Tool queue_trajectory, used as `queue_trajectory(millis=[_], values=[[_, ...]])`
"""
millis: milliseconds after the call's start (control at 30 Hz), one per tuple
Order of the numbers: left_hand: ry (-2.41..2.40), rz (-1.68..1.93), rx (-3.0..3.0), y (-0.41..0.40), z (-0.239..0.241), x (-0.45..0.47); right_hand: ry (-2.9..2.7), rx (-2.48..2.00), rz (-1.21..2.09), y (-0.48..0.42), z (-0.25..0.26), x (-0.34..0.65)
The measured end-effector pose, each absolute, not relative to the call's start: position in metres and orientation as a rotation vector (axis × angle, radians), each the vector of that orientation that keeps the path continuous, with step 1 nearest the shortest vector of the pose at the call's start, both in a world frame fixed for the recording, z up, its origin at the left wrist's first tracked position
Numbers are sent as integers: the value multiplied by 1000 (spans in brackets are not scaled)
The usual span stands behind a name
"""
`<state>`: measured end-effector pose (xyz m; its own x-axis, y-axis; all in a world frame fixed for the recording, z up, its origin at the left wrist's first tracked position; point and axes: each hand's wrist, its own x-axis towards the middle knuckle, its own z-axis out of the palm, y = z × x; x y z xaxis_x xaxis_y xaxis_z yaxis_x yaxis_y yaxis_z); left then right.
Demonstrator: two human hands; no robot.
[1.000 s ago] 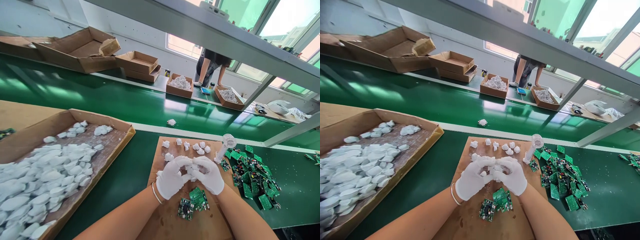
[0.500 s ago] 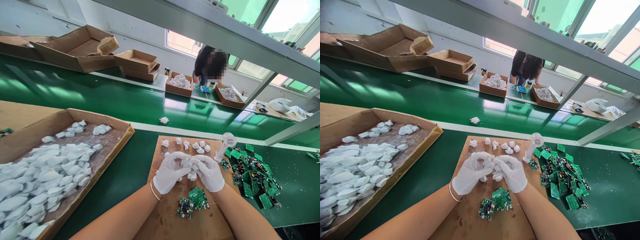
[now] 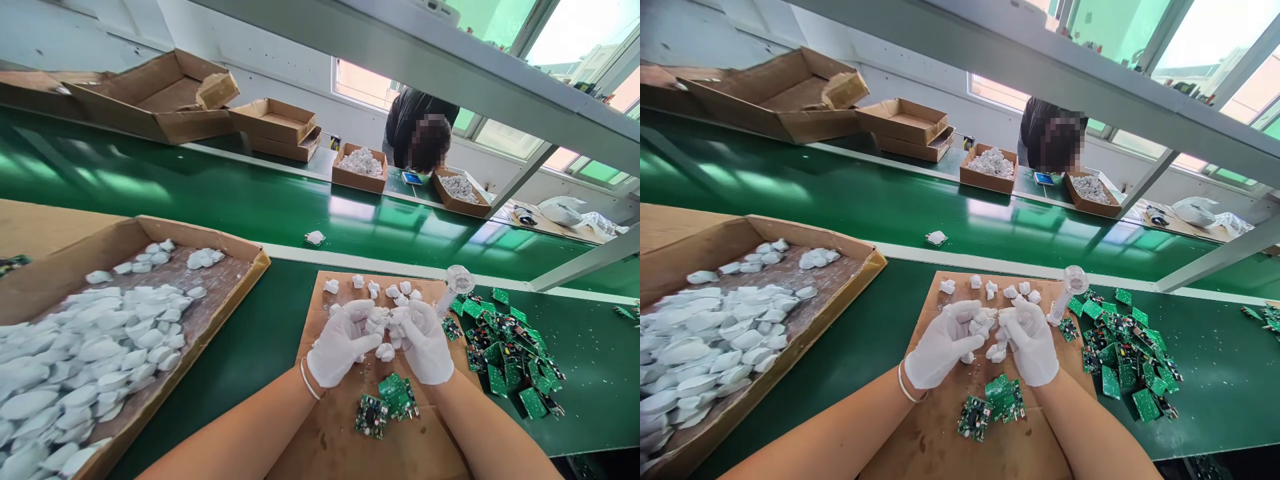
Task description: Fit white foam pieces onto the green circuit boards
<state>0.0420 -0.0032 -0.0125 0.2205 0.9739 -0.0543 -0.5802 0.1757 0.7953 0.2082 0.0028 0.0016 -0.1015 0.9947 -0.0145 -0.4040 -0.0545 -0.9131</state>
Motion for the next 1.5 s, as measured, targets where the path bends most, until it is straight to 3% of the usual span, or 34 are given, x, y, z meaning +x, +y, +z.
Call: queue_trajectory(millis=[300, 800, 1033, 1267, 1400, 1500], values=[[398, 1074, 449, 2, 0, 33, -914, -818, 1523, 10, 4, 208], [449, 1498, 186, 27, 5, -9, -1025, -814, 1433, 12, -6, 231], [538, 1433, 219, 24, 4, 4, -1290, -955, 960, 21, 17, 249], [639, 1368, 430, 18, 5, 18, -2024, -1160, 679, 17, 22, 258], [690, 1333, 504, 15, 3, 24, -2607, -1181, 344, 20, 18, 255], [662, 1345, 545, 13, 2, 28, -2729, -1229, 235, 25, 13, 256]])
